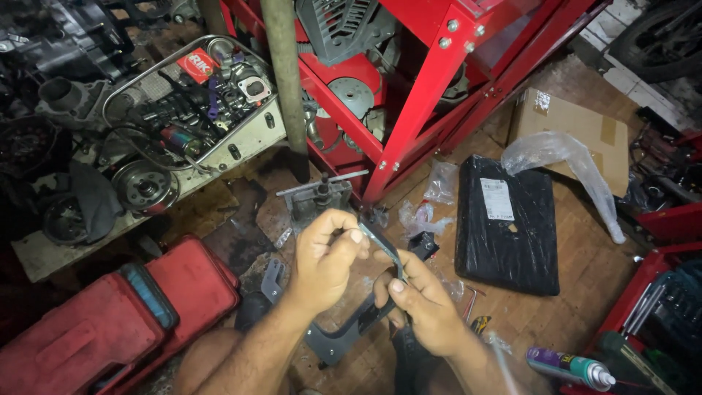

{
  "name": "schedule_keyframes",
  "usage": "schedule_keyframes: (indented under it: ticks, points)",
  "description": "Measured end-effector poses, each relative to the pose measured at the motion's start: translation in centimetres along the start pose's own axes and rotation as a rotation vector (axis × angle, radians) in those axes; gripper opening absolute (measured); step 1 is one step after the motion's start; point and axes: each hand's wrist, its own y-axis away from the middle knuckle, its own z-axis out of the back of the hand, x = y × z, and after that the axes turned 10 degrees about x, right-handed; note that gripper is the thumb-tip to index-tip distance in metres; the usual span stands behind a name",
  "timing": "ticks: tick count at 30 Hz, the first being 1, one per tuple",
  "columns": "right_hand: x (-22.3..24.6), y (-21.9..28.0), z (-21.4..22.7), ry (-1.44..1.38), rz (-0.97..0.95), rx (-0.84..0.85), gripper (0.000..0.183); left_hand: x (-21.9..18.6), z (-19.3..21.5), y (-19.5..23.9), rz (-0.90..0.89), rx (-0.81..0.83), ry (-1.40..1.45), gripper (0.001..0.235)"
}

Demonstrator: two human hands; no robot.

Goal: The person assembles a metal frame structure using an Allen key to tighten bolts. They retrieve tools from a red toolbox, manipulate metal rods and brackets, and use a utility knife to cut a plastic bag.

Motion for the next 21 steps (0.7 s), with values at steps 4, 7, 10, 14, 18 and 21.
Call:
schedule_keyframes:
  ticks: [4, 7, 10, 14, 18, 21]
  points:
    - [-0.3, 0.1, 0.2, 0.152, 0.010, -0.064, 0.053, 0.3, 0.1, -0.1, 0.006, 0.025, 0.157, 0.009]
    - [0.2, 0.4, 0.1, 0.427, -0.002, -0.160, 0.056, -0.2, 0.5, -0.4, -0.003, 0.045, 0.124, 0.012]
    - [0.7, 0.5, 0.0, 0.653, -0.040, -0.244, 0.059, -0.8, 0.8, -0.4, 0.010, 0.061, 0.040, 0.017]
    - [1.5, 0.6, 0.0, 0.751, -0.155, -0.308, 0.065, -1.4, 0.8, -0.3, -0.019, 0.100, -0.142, 0.021]
    - [0.2, 0.7, 0.1, 0.524, -0.062, -0.239, 0.060, -0.8, 0.1, -0.4, -0.010, 0.065, -0.090, 0.018]
    - [-0.9, 0.4, 0.0, 0.102, 0.053, -0.112, 0.050, 0.2, -0.4, -0.5, 0.069, 0.020, 0.076, 0.013]
